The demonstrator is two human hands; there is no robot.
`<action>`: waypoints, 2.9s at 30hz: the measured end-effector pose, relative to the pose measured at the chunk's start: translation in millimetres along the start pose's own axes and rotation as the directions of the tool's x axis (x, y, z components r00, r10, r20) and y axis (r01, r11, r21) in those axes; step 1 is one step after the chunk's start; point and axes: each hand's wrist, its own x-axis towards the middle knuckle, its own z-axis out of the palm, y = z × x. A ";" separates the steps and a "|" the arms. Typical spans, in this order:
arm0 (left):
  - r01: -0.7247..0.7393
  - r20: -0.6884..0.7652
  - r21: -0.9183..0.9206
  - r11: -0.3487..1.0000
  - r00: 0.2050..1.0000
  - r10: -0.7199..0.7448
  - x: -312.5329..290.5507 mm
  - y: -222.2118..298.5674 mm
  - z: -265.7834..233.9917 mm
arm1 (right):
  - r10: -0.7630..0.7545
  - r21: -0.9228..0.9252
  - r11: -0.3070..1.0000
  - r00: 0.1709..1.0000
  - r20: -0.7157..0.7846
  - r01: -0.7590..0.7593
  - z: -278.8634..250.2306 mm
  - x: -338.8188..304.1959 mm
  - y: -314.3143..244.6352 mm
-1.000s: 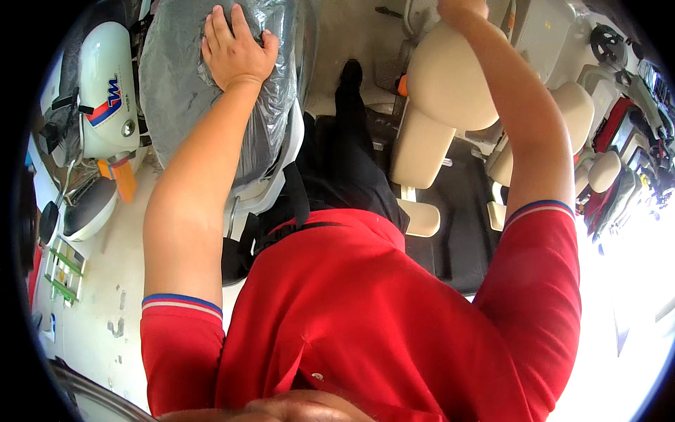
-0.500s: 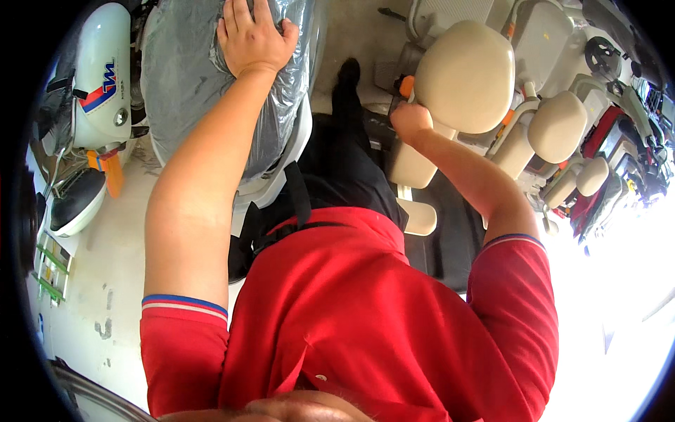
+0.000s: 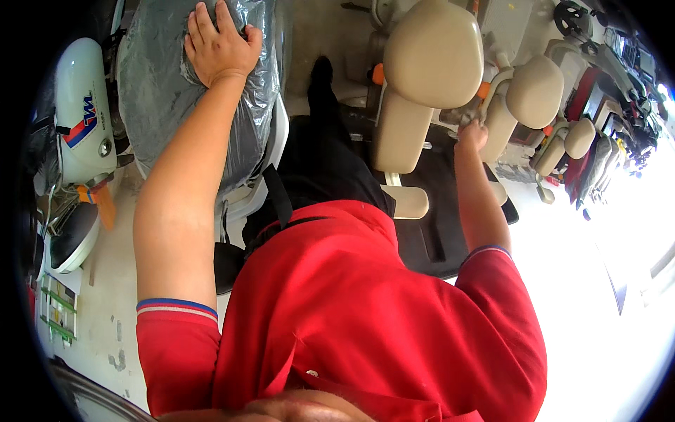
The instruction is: The person wipes the surfaces of several detached scooter seats using a cloth, moving down a row of seats to clean each one.
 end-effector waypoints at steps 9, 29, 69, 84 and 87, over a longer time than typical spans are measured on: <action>-0.104 -0.130 0.070 0.992 0.985 0.112 -3.2 -5.1 14.5 | 0.085 0.355 0.922 0.974 0.210 -0.157 74.6 -91.1 49.1; -0.176 -0.131 0.179 0.968 0.971 0.200 -3.5 -11.8 22.8 | -0.496 -0.557 0.607 0.818 0.293 0.567 42.7 -5.4 59.6; -0.039 -0.083 0.077 0.996 0.996 0.045 0.5 -5.6 3.2 | -0.399 -0.621 0.145 0.620 0.676 0.771 34.6 -70.9 101.7; -0.021 -0.073 -0.024 0.999 0.997 0.019 -1.3 -3.2 5.5 | -0.665 -0.725 0.270 0.667 0.336 0.634 89.3 -28.3 88.7; -0.019 -0.091 -0.017 1.000 0.996 0.018 1.0 -4.2 4.9 | -0.709 -0.685 0.238 0.605 0.361 0.688 91.4 -31.1 89.4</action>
